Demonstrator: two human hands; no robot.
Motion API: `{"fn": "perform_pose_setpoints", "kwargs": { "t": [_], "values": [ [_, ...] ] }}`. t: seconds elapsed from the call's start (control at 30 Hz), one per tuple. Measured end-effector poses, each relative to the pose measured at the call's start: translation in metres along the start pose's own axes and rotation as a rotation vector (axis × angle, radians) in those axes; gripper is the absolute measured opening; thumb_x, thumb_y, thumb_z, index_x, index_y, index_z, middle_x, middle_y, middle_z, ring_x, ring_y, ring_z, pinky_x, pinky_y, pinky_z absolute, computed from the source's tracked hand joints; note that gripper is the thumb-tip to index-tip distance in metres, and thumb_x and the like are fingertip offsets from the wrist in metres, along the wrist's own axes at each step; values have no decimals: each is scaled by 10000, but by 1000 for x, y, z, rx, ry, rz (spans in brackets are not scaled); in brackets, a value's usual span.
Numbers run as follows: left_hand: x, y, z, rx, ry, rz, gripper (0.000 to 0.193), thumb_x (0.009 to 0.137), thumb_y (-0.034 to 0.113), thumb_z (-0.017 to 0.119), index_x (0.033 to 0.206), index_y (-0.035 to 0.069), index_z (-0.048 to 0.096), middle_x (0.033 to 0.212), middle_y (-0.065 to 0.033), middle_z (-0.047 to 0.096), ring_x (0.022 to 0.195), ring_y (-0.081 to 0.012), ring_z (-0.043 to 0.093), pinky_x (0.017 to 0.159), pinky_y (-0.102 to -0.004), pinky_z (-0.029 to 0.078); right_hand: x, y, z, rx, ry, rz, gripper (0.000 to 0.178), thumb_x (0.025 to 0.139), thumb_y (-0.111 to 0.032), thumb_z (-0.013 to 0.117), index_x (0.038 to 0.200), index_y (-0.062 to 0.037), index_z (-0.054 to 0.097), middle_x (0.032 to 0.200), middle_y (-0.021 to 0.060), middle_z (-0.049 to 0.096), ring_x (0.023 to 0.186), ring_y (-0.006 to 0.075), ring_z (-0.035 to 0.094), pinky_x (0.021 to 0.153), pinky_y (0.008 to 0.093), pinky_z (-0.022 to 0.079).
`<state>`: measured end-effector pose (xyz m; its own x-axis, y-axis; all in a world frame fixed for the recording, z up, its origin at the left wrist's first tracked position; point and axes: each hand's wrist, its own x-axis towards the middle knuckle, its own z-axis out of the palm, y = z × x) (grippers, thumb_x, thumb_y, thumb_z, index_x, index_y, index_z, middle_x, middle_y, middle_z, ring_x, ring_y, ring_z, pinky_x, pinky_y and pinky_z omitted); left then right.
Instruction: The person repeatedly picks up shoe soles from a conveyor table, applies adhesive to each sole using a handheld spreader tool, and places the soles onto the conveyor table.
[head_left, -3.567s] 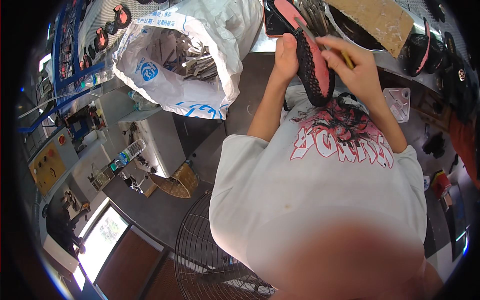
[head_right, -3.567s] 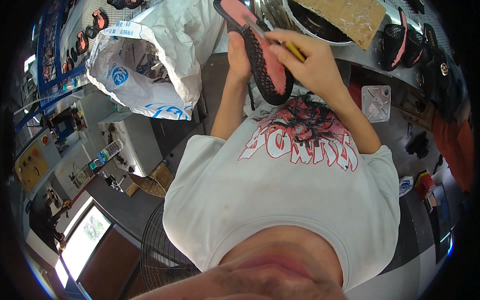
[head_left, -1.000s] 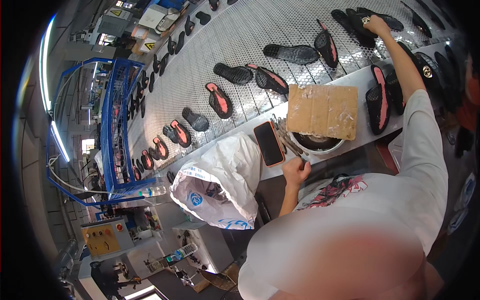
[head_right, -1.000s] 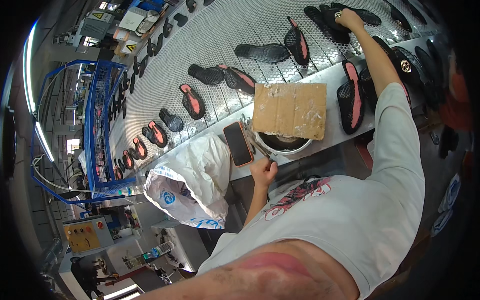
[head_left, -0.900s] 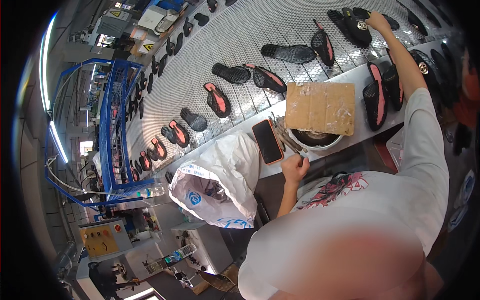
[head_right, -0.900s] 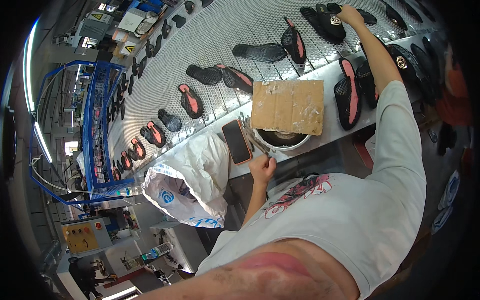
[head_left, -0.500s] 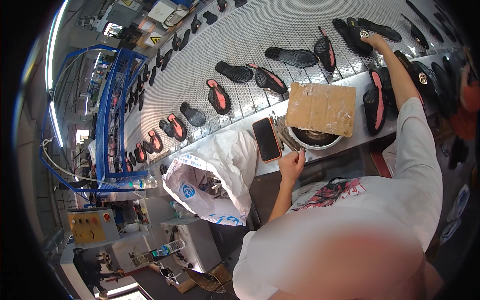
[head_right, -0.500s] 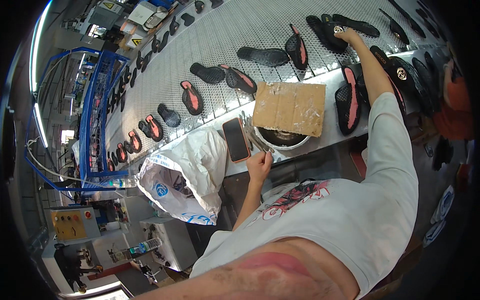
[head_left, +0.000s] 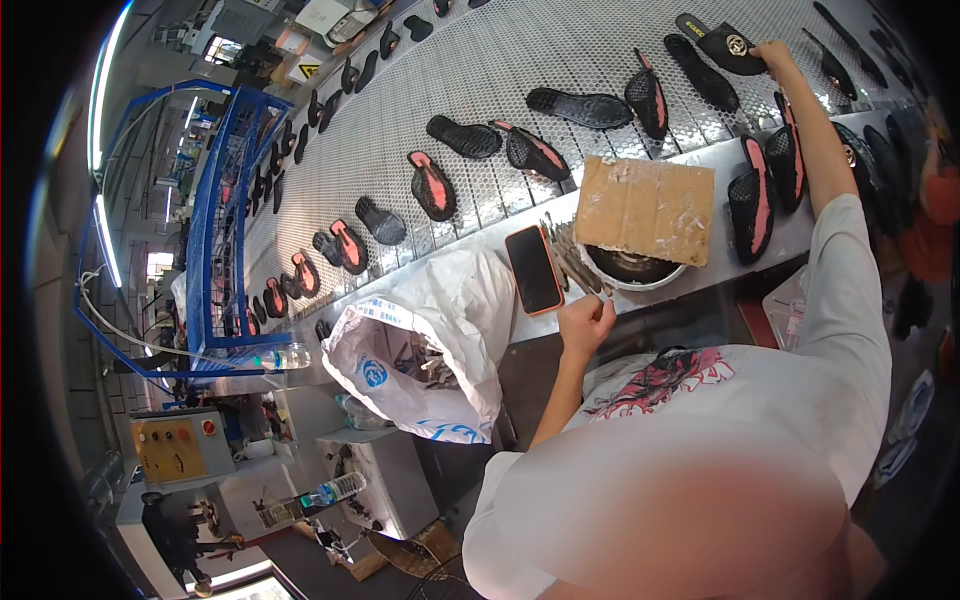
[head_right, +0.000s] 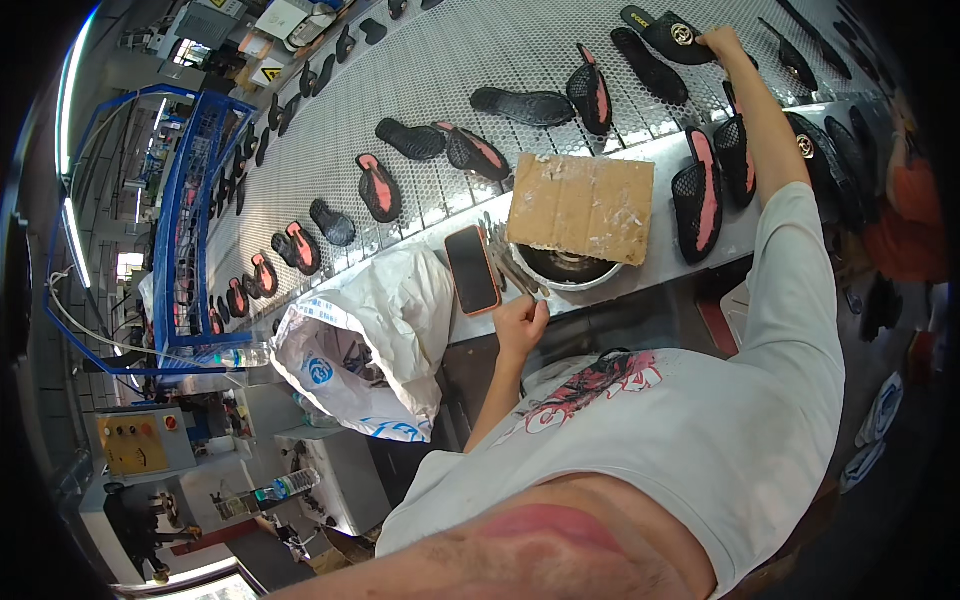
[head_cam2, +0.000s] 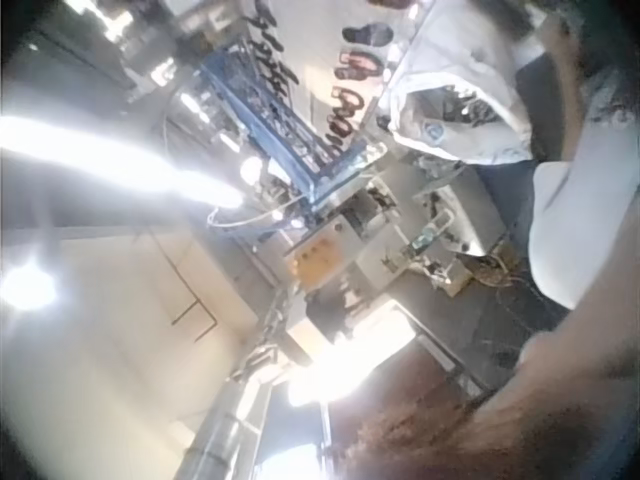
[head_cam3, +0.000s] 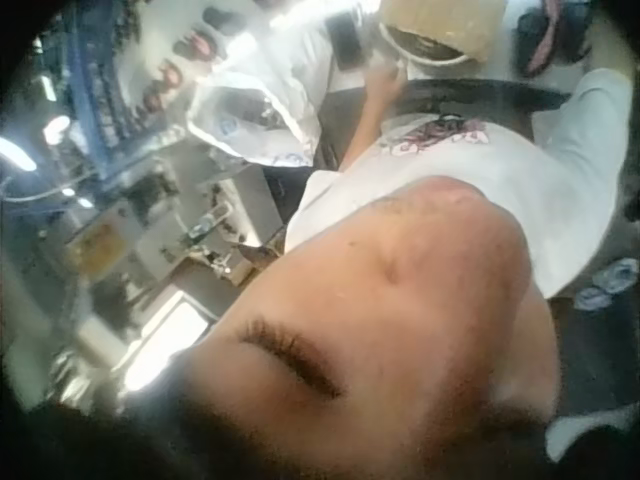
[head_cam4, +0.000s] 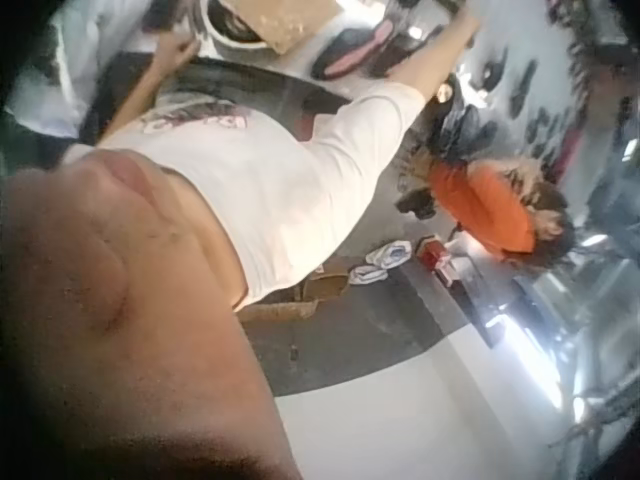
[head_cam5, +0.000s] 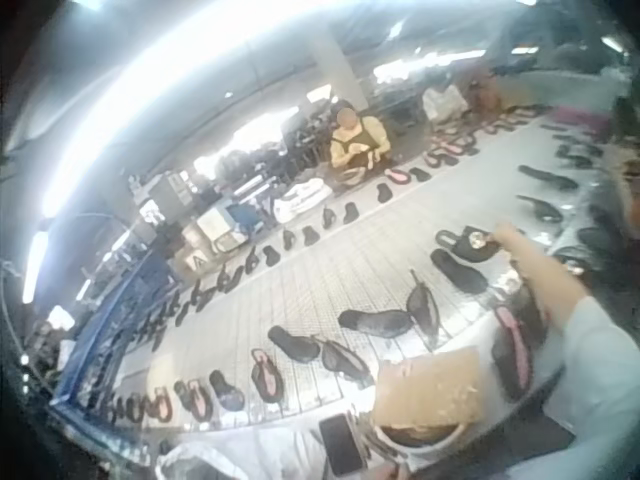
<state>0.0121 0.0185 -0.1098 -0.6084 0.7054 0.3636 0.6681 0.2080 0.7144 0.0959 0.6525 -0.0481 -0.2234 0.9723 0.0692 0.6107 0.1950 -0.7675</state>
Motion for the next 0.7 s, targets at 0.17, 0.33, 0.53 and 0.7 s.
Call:
{"fn": "perform_pose_setpoints", "kwargs": {
  "t": [0.17, 0.33, 0.53, 0.7],
  "values": [
    [-3, -5, -3, -35, 3, -21, 355, 742, 179, 662, 531, 22, 423, 494, -130, 440, 427, -288, 461, 427, -375, 329, -14, -34, -33, 348, -189, -21, 264, 785, -226, 696, 805, 9, 575, 601, 28, 454, 444, 85, 416, 339, 266, 274],
    [-6, -12, -3, -144, 5, -39, 344, 762, 149, 647, 550, 5, 419, 501, -136, 438, 423, -285, 440, 429, -369, 329, -39, -80, -49, 686, -343, -47, 255, 824, -316, 661, 813, -100, 526, 552, -45, 382, 413, 52, 325, 357, 206, 260],
    [-12, -16, -8, -224, 18, -37, 301, 825, 112, 583, 588, -24, 457, 496, -115, 428, 421, -200, 406, 441, -331, 312, -111, -153, -70, 743, -258, -54, 306, 801, -346, 619, 1020, -132, 615, 830, -29, 593, 545, 88, 489, 445, 225, 360],
    [-10, -13, -7, -251, 18, -50, 315, 826, 122, 592, 582, -19, 450, 494, -126, 432, 419, -228, 419, 441, -341, 322, -126, -171, -97, 1034, -106, -229, 258, 777, -336, 598, 992, -194, 612, 783, -54, 540, 620, 88, 445, 474, 230, 326]
  ]
}}
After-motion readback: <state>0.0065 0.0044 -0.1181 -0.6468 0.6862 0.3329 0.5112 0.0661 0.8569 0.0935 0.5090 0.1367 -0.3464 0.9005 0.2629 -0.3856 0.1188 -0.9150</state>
